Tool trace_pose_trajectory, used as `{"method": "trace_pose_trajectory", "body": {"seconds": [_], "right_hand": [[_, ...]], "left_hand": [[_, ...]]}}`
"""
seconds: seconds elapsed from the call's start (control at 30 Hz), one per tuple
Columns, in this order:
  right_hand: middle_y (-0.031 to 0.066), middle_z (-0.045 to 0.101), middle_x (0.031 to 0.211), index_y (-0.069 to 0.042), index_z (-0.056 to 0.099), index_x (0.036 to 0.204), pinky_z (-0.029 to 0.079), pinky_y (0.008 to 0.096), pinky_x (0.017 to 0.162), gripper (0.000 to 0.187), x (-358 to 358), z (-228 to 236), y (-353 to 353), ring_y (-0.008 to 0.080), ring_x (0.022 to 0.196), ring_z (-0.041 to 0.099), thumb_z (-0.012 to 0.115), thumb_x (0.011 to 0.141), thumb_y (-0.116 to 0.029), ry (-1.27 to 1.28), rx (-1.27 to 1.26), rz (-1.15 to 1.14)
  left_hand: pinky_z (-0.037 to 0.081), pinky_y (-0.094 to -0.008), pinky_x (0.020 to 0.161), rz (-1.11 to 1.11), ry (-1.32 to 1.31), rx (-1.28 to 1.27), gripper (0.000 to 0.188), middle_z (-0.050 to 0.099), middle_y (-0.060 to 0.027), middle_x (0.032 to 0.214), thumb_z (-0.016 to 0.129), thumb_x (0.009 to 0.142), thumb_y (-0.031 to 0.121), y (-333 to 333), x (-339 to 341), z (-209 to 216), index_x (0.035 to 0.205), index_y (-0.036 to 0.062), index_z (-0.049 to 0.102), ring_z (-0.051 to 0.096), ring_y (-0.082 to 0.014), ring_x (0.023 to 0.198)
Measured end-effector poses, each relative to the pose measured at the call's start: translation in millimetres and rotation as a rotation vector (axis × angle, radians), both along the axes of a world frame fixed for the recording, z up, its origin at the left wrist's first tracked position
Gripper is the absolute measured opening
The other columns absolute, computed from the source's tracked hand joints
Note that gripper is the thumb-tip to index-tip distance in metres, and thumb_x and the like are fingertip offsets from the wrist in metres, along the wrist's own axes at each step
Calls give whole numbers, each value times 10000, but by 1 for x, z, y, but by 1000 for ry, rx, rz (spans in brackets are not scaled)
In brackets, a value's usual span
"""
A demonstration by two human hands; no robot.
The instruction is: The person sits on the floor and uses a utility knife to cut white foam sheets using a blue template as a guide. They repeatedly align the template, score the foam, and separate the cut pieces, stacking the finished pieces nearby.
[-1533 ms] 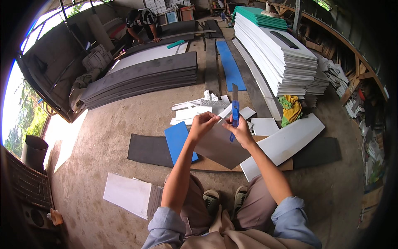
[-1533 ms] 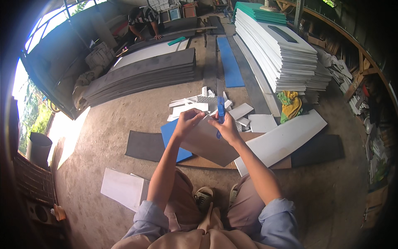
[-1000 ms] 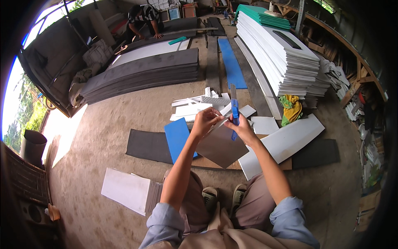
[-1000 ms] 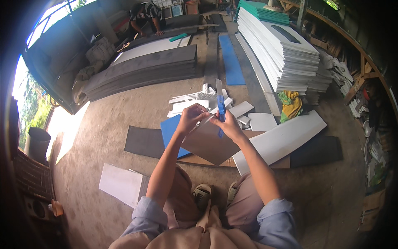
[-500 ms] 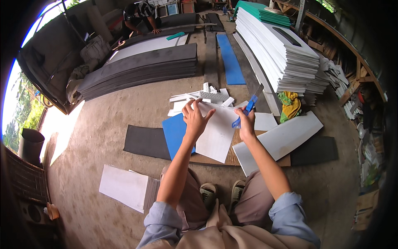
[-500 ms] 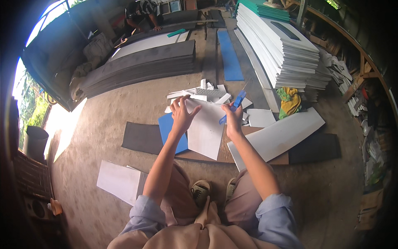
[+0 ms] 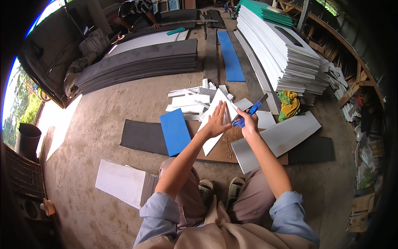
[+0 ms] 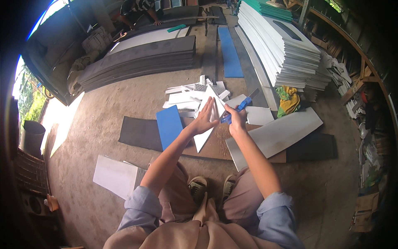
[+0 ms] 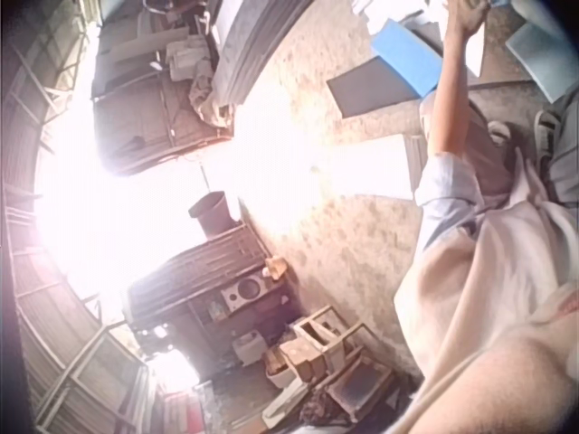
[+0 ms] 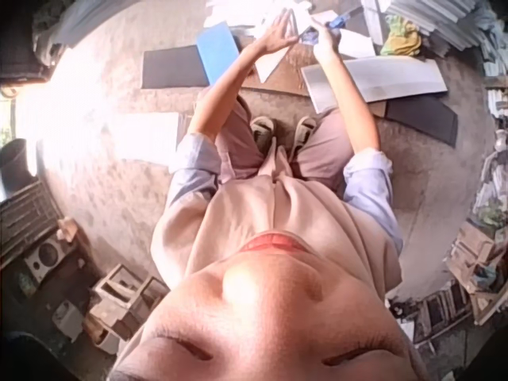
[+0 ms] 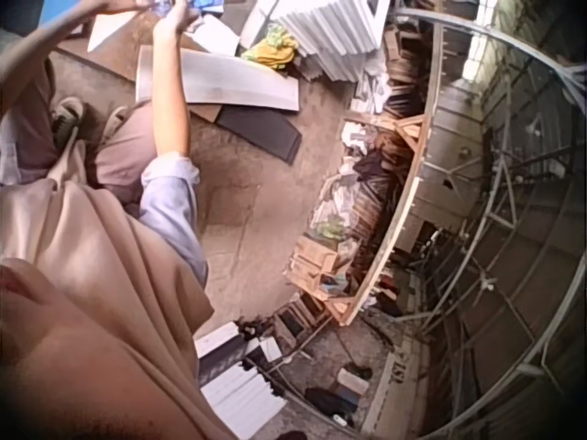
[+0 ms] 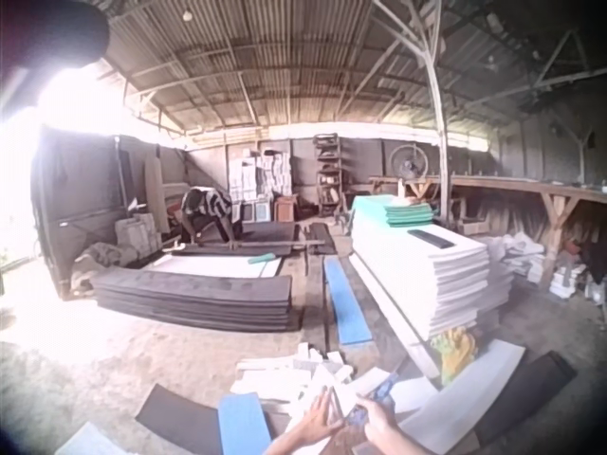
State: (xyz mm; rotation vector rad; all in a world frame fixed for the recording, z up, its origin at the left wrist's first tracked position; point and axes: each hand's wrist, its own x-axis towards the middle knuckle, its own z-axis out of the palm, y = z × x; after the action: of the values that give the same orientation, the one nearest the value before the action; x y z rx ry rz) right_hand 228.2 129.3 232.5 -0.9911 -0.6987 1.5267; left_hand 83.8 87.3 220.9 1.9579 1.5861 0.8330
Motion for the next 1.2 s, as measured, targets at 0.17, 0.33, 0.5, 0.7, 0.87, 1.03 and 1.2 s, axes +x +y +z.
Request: {"method": "trace_pose_trajectory", "body": {"seconds": [0.17,0.33,0.5,0.7,0.87,1.03,1.2], "right_hand": [[24,437,797,-86,367,851,462,270,583,367,5,9,-4,133,679,516,683,677,-15,43,23,63],[11,482,693,-86,393,797,477,251,533,211,-5,33,-17,128,570,527,599,791,-131,-22,167,123],[54,459,498,-50,458,752,401,294,479,401,17,57,-15,183,542,568,384,880,-423,-855,468,323],[148,527,552,-42,522,720,414,376,503,455,22,74,-39,310,553,564,433,840,-472,-1262,755,298],[147,515,498,-35,527,668,408,372,454,505,19,76,-43,308,504,559,456,809,-515,-1349,840,225],[152,484,446,-32,532,628,399,369,420,527,18,73,-41,319,466,546,458,804,-523,-1331,819,208],[160,479,445,-27,532,610,403,375,427,545,18,74,-41,330,469,541,448,807,-527,-1350,819,228]], "left_hand": [[222,-610,928,104,42,151,1054,23,-201,1395,712,591,222,-8,23,13,1346,61,-6,124,-405,1264],[405,-371,865,210,-113,308,622,412,-230,1210,509,674,-68,-4,22,26,1257,-19,296,441,-373,1061],[447,-393,771,316,-176,380,598,455,-235,1162,513,673,-73,-1,11,38,1239,-28,325,517,-383,935],[475,-408,616,410,-134,376,556,550,-231,997,552,691,-22,-3,-1,47,1220,12,384,576,-378,732],[474,-399,592,449,-139,359,547,568,-223,945,581,690,5,-7,-6,54,1208,24,406,583,-362,695],[478,-395,595,449,-76,425,562,570,-213,955,588,682,0,-8,-9,56,1211,30,403,587,-358,702],[483,-392,603,451,-70,420,574,568,-209,973,589,673,-8,-7,-9,55,1212,23,395,587,-359,716]]}}
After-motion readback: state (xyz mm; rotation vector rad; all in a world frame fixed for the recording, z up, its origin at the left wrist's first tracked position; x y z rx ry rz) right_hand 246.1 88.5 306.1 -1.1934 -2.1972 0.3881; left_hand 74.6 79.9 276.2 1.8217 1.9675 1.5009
